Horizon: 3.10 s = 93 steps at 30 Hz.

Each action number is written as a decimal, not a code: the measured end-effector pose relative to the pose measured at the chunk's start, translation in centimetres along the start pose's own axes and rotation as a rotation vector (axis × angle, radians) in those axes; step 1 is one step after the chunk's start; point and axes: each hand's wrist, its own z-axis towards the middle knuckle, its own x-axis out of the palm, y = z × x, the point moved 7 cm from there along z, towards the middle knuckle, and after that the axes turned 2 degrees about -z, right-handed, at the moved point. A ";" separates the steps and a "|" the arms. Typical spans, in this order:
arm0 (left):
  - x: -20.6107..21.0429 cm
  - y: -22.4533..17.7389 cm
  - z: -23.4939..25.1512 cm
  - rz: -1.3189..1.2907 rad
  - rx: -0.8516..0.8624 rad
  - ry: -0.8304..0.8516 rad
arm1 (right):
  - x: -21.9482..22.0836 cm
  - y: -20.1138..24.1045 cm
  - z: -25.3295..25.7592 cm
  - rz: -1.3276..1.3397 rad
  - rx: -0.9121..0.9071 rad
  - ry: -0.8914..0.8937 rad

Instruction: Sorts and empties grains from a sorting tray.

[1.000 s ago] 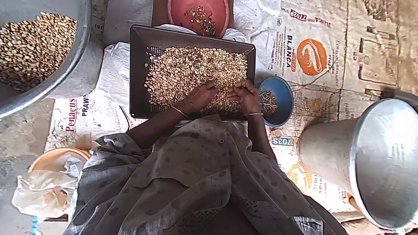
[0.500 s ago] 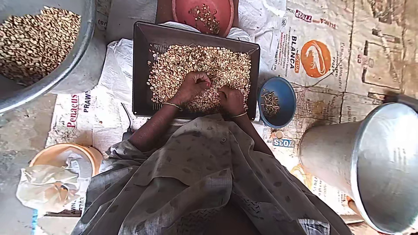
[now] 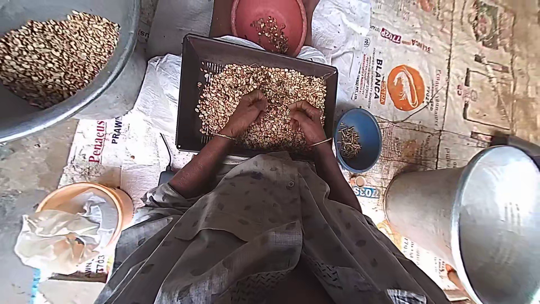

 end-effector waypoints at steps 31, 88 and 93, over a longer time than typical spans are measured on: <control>-1.8 -0.2 0.3 0.262 0.066 -0.019 | 3.1 0.7 1.0 -0.262 -0.147 -0.012; -1.7 -0.5 1.0 0.843 0.027 0.106 | 5.0 3.3 8.1 0.172 0.063 0.068; -4.1 -0.8 0.8 0.295 0.082 -0.055 | 6.2 4.9 10.1 -0.544 -0.145 0.089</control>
